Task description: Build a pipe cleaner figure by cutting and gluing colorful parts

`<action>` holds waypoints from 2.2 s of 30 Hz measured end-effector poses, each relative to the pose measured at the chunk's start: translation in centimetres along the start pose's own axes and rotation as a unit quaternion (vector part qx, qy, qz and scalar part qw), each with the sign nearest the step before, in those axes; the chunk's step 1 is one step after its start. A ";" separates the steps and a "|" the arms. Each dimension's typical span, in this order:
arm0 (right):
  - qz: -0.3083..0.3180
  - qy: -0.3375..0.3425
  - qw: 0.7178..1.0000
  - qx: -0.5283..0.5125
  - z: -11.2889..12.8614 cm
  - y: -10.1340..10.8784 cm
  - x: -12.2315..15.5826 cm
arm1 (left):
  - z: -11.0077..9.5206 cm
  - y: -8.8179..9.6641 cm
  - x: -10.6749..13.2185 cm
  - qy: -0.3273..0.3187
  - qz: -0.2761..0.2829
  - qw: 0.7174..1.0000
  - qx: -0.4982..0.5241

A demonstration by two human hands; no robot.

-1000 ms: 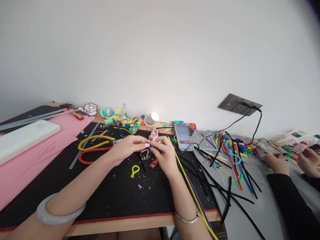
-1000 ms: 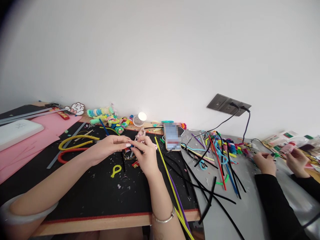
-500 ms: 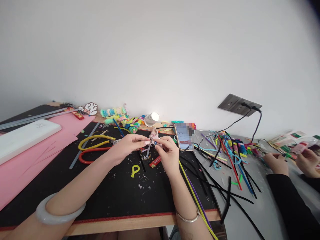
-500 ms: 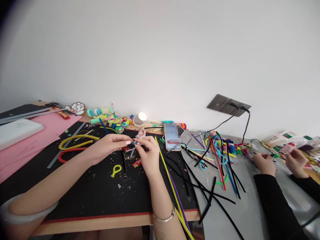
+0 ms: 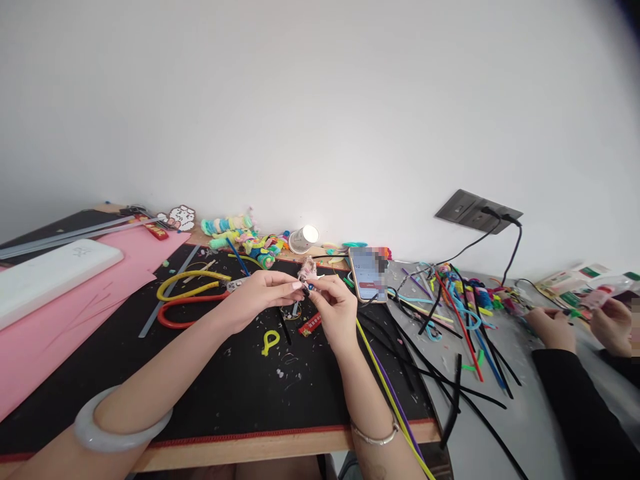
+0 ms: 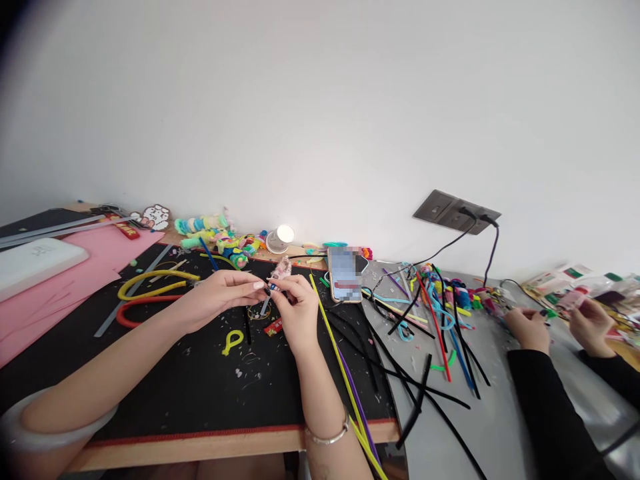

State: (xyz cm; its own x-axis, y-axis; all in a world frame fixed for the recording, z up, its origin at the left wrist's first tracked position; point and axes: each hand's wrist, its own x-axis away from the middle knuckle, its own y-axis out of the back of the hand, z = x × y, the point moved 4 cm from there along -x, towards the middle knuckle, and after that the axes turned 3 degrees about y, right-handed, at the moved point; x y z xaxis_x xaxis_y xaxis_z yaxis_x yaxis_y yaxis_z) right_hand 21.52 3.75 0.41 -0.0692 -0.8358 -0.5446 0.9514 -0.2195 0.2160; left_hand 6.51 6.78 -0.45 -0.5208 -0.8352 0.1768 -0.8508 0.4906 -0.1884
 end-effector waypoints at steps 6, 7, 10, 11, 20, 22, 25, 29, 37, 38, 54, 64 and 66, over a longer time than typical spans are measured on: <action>0.016 -0.007 1.000 -0.005 -0.1 -0.3 0.2 | 0.0 -0.3 0.1 0.005 -0.001 1.000 -0.001; 0.018 -0.008 1.000 -0.006 -0.1 -0.3 0.2 | 0.1 -0.3 0.1 0.004 -0.002 1.000 -0.001; 0.017 -0.007 1.000 -0.007 -0.1 -0.3 0.2 | 0.1 -0.2 0.1 0.002 -0.004 1.000 -0.006; 0.017 -0.007 1.000 -0.008 -0.1 -0.3 0.2 | 0.1 -0.2 0.1 0.001 -0.004 1.000 -0.008; 0.025 -0.013 1.000 -0.005 -0.1 -0.4 0.1 | 0.0 -0.2 0.0 -0.005 -0.011 1.000 -0.025; 0.024 -0.014 1.000 -0.004 0.0 -0.4 0.1 | 0.0 -0.2 0.0 -0.006 -0.011 1.000 -0.025; 0.024 -0.013 1.000 -0.006 0.0 -0.4 0.1 | 0.1 -0.2 -0.1 -0.005 -0.012 1.000 -0.024; 0.025 -0.015 0.999 -0.015 0.0 -0.5 0.1 | 0.1 -0.1 -0.1 -0.003 -0.013 1.000 -0.025; 0.032 -0.018 0.999 -0.005 -0.2 -0.5 0.1 | 0.0 -0.2 0.0 0.003 -0.012 1.000 -0.025; 0.033 -0.019 0.999 -0.006 -0.2 -0.5 0.1 | 0.0 -0.2 0.0 0.004 -0.014 1.000 -0.024; 0.033 -0.014 0.999 -0.012 0.2 -0.5 0.0 | 0.0 -0.2 0.1 0.010 -0.014 1.000 -0.025; 0.032 -0.014 0.999 -0.009 0.4 -0.5 -0.1 | 0.1 -0.2 0.0 0.014 -0.018 0.999 -0.026; 0.032 -0.014 0.999 -0.010 0.3 -0.5 -0.1 | 0.0 -0.1 0.0 0.011 -0.019 0.999 -0.026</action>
State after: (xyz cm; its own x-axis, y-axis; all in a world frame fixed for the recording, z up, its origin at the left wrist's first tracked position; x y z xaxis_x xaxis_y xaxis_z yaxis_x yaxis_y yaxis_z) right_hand 20.92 3.74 0.60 -0.0161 -0.8620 -0.5067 0.9598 -0.1554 0.2337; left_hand 6.64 6.70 -0.44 -0.4895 -0.8476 0.2049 -0.8719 0.4720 -0.1307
